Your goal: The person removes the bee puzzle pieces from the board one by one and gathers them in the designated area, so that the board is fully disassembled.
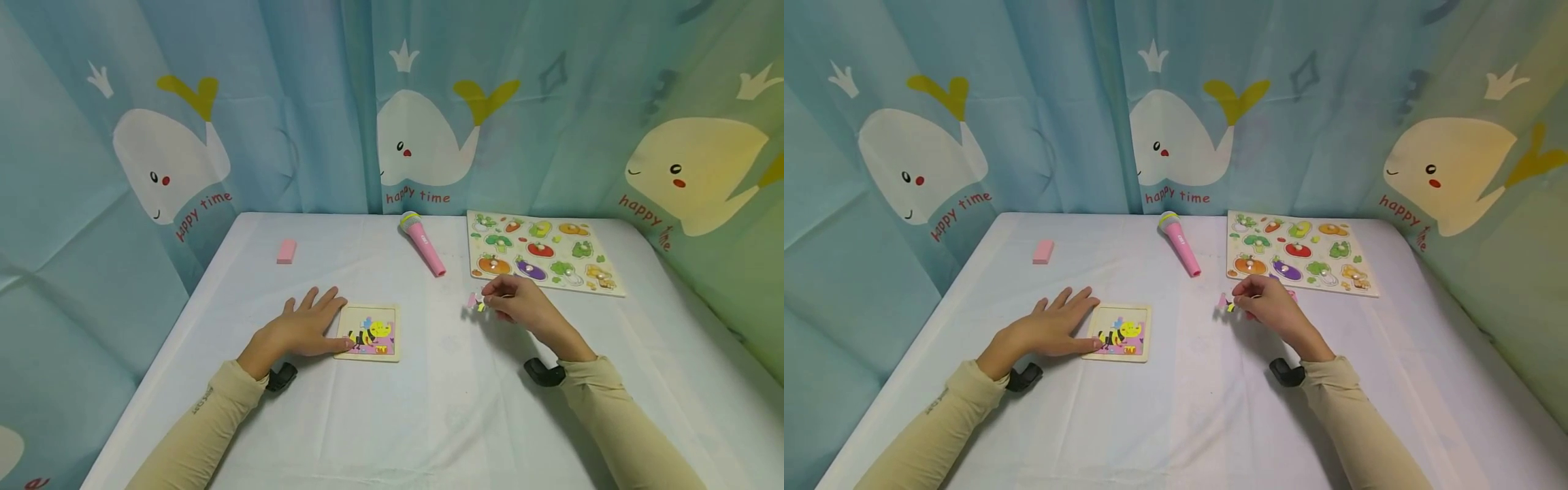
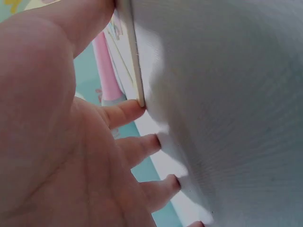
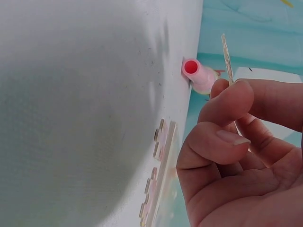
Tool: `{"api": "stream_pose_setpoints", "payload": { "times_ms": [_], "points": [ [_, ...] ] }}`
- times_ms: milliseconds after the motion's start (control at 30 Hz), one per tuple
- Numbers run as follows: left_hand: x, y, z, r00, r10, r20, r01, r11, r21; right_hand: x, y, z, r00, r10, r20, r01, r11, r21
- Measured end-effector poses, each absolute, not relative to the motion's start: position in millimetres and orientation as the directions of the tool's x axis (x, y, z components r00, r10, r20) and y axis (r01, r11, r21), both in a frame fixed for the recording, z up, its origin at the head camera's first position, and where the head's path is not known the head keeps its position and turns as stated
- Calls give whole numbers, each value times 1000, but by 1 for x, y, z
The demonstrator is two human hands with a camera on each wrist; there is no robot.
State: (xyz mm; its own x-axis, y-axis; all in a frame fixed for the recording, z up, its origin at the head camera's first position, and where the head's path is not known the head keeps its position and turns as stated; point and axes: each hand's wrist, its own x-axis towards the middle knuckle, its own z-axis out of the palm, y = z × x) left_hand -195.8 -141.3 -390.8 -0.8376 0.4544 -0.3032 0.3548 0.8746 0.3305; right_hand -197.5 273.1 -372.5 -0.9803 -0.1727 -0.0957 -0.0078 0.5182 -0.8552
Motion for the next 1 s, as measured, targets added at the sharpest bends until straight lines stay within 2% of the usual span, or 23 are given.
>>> {"api": "stream_pose_setpoints", "payload": {
  "times_ms": [667, 1000],
  "points": [
    [-198, -145, -390, -832, 474, -289, 376, 864, 334, -197, 293, -365, -991, -122, -57, -23, 568, -823],
    [-199, -154, -391, -809, 503, -305, 382, 844, 378, -202, 306, -374, -989, -98, -107, 26, 611, -791]
  ]
}}
